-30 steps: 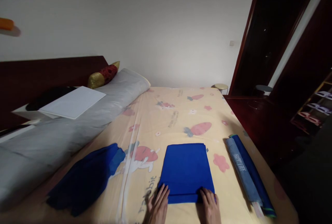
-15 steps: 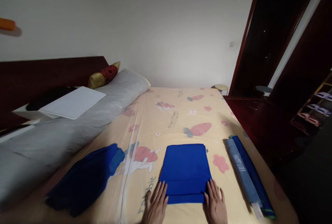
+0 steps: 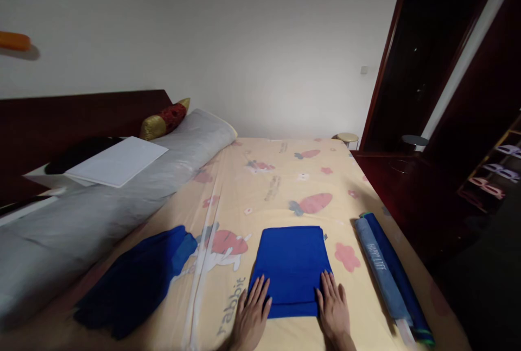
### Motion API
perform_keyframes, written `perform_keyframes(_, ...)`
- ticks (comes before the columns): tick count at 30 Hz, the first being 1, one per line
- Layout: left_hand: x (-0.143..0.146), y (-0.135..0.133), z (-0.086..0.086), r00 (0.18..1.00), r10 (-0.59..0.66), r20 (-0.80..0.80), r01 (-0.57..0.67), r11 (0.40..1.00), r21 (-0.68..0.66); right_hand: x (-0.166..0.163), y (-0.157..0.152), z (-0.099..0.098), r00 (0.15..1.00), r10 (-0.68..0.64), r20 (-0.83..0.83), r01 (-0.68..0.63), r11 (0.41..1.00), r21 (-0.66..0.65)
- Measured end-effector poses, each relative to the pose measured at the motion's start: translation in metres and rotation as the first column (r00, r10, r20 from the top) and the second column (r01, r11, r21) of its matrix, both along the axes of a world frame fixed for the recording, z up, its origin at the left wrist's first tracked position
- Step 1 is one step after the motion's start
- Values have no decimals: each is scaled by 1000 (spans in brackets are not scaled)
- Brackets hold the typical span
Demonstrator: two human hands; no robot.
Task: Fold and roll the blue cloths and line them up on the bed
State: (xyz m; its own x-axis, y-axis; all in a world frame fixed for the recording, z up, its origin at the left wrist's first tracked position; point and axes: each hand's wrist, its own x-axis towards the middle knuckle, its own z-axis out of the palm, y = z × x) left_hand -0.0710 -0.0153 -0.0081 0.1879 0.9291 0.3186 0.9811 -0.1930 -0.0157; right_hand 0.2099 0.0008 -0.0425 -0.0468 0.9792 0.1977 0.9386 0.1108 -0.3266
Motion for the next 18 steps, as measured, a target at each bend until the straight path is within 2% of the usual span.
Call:
perform_keyframes(4,-18,-10,-4,998,21,-67,-9,983,181,22,-14,-6,999,9,51,-15,993,113)
perform_keyframes(7,-32,-25,-5,985,-73,-153,114,955,274,38,-34,-9,985,133,109,-151,973,176)
perform_keyframes(10,-47,-36,-10,941,-236,-242,300,913,276,54,-49,-19,948,279,153,-303,938,166)
perform_keyframes(12,-53,-40,-15,917,-295,-269,360,903,236,62,-53,-27,926,337,169,-362,919,157)
perform_keyframes(15,-54,-38,-23,915,-295,-275,363,901,240,65,-51,-34,922,347,170,-374,912,167)
perform_keyframes(18,-49,-33,-28,939,-247,-239,308,914,264,60,-44,-27,938,328,111,-342,930,135)
